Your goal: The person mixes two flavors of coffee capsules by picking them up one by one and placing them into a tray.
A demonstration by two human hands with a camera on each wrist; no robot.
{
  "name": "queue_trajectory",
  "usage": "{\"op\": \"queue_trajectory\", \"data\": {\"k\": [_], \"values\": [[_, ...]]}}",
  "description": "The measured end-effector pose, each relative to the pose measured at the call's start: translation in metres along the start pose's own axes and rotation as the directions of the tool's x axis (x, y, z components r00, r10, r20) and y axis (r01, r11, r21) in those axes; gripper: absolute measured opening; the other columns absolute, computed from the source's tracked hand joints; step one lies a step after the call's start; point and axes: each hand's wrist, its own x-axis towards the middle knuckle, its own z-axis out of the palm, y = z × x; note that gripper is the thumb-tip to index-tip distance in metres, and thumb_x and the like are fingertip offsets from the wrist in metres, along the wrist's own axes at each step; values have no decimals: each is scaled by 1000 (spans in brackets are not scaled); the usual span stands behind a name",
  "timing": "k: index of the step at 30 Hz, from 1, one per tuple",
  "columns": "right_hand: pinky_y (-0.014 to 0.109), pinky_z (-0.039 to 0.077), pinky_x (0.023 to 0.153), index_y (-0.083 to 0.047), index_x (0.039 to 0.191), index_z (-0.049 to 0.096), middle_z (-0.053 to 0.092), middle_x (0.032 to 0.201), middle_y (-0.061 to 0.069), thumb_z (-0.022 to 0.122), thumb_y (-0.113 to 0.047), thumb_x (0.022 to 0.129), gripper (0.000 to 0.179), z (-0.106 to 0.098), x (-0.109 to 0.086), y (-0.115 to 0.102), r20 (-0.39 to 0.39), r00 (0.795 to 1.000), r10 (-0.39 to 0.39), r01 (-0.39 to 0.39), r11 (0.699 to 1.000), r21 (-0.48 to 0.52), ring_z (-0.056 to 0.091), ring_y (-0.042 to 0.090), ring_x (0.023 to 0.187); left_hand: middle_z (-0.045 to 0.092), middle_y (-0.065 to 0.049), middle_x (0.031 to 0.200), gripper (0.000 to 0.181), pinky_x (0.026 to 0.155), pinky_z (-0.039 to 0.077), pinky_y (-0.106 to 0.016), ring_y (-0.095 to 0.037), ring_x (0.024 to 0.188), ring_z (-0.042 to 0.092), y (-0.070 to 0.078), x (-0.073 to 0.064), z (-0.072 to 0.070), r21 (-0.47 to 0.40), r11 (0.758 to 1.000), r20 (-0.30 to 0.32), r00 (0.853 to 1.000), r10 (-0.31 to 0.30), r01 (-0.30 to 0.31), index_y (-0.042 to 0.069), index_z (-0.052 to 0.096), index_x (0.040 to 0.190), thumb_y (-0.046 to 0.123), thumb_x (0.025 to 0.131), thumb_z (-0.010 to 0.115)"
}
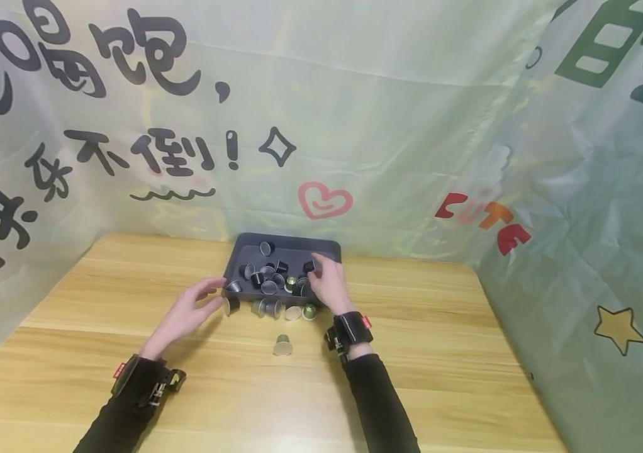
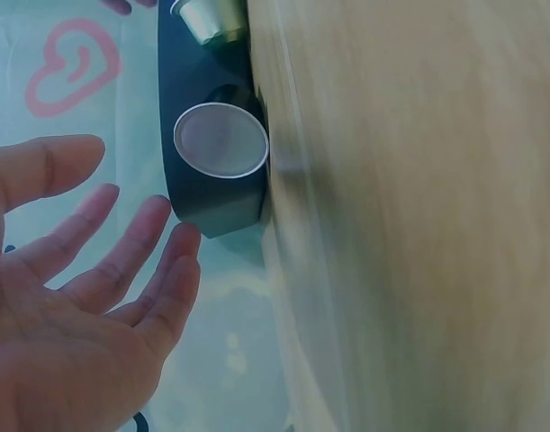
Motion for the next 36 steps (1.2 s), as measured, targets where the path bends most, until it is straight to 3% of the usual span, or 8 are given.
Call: {"op": "queue_trajectory", "data": {"k": [4,11,15,21,25,28,36], "values": [[47,60,89,7,130,61,71,112,29,64,5,89,41,-6,-18,4,-93,995,-30,37,997,69,73,38,95,56,-27,142,49,113,41,-62,-47,128,54,1,0,0,-1,1000,3,1000,-3,3,-2,51,141,7,95,63],[53,58,85,8,121,66,72,107,28,65,6,88,33,-17,-38,12,-252,964,-84,115,987,112,70,38,89,57,-25,142,48,114,40,-62,-44,131,53,7,-2,0,10,1000,3,1000,17,-17,0,51,141,6,95,62],[51,58,86,7,119,67,71,112,27,65,6,87,32,-22,-43,17,-305,950,-73,120,983,139,70,38,90,58,-22,141,46,113,39,-63,-41,131,54,15,-4,2,30,997,8,998,70,-70,0,53,140,6,95,63],[54,57,91,4,120,68,71,119,25,64,5,89,31,-27,-49,24,-315,949,-22,87,978,192,69,38,95,61,-18,139,44,113,41,-60,-38,130,56,30,-7,10,68,981,68,982,176,-181,3,56,136,7,94,65],[53,57,89,4,121,68,71,118,23,65,4,90,31,-28,-52,27,-325,946,-6,77,976,206,68,37,95,60,-16,140,42,114,40,-62,-39,134,53,40,-10,20,77,964,161,958,239,-253,6,58,135,8,94,65],[51,58,87,4,121,68,72,118,22,65,3,90,31,-28,-53,28,-336,942,-13,84,977,196,69,37,94,60,-14,140,39,114,40,-62,-37,133,54,48,-14,27,88,950,247,930,272,-301,9,59,134,8,95,64],[56,56,89,3,120,69,72,118,23,66,4,90,30,-28,-53,26,-352,936,-13,94,973,213,69,37,96,61,-10,139,37,112,47,-51,-28,130,57,66,-23,47,121,890,443,826,348,-439,13,61,129,4,93,64]]}}
